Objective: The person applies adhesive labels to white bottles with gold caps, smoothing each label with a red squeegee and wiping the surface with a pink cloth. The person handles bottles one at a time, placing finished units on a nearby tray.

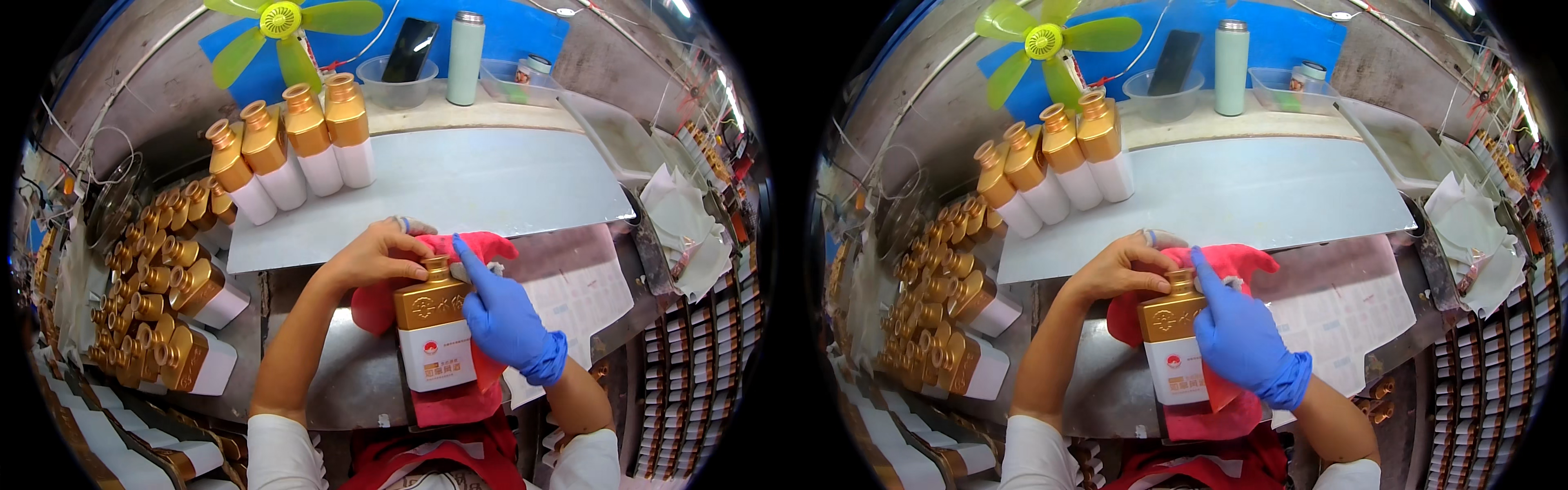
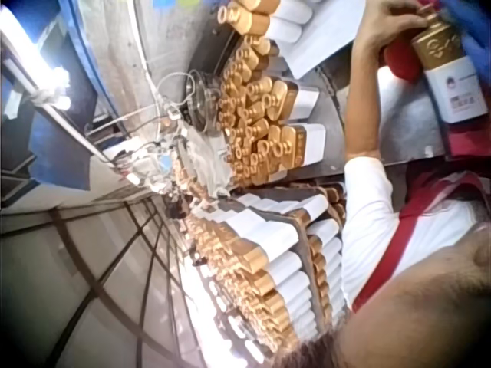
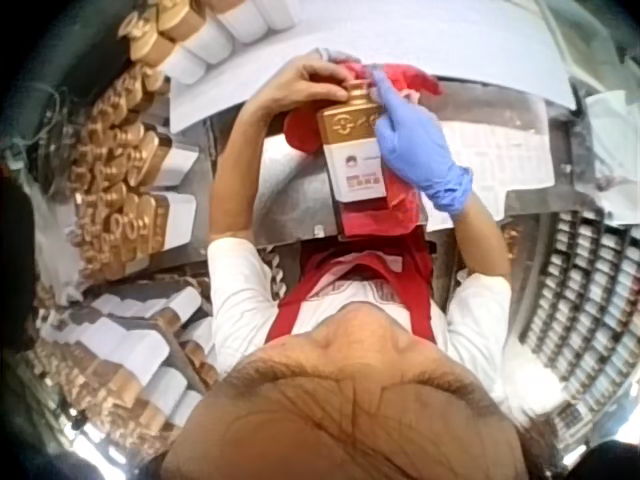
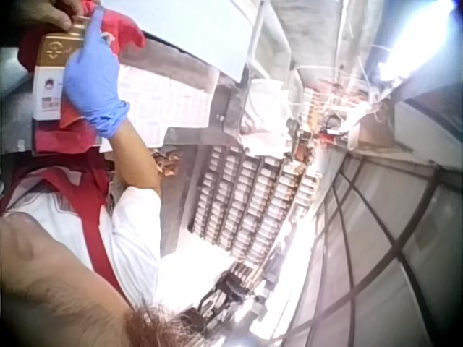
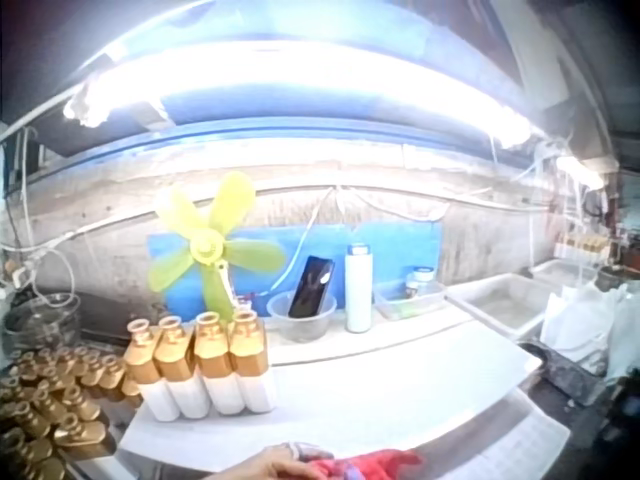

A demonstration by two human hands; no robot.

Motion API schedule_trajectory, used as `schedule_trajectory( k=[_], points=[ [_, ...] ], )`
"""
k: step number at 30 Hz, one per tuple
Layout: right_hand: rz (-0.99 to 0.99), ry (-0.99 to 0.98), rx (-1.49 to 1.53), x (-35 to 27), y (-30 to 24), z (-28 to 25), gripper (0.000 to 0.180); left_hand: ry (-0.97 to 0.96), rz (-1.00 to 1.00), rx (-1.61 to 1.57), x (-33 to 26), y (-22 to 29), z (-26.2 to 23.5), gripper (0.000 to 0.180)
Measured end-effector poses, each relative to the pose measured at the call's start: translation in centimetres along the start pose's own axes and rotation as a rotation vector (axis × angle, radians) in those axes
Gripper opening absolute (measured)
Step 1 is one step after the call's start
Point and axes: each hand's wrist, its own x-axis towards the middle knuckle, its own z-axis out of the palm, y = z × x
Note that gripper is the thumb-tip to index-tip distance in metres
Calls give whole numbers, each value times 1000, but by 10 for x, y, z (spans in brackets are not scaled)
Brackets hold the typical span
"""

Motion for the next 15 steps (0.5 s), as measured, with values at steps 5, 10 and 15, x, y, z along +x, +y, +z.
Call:
schedule_trajectory(
  k=[5,10,15],
  points=[
    [101,-175,440,27,23,-20,49,-68,-5,10,6,2,1,20],
    [251,-554,676,63,26,-53,29,-75,20,27,6,-1,0,21],
    [272,-628,739,74,31,-44,26,-120,51,174,5,5,-5,26]
  ],
)
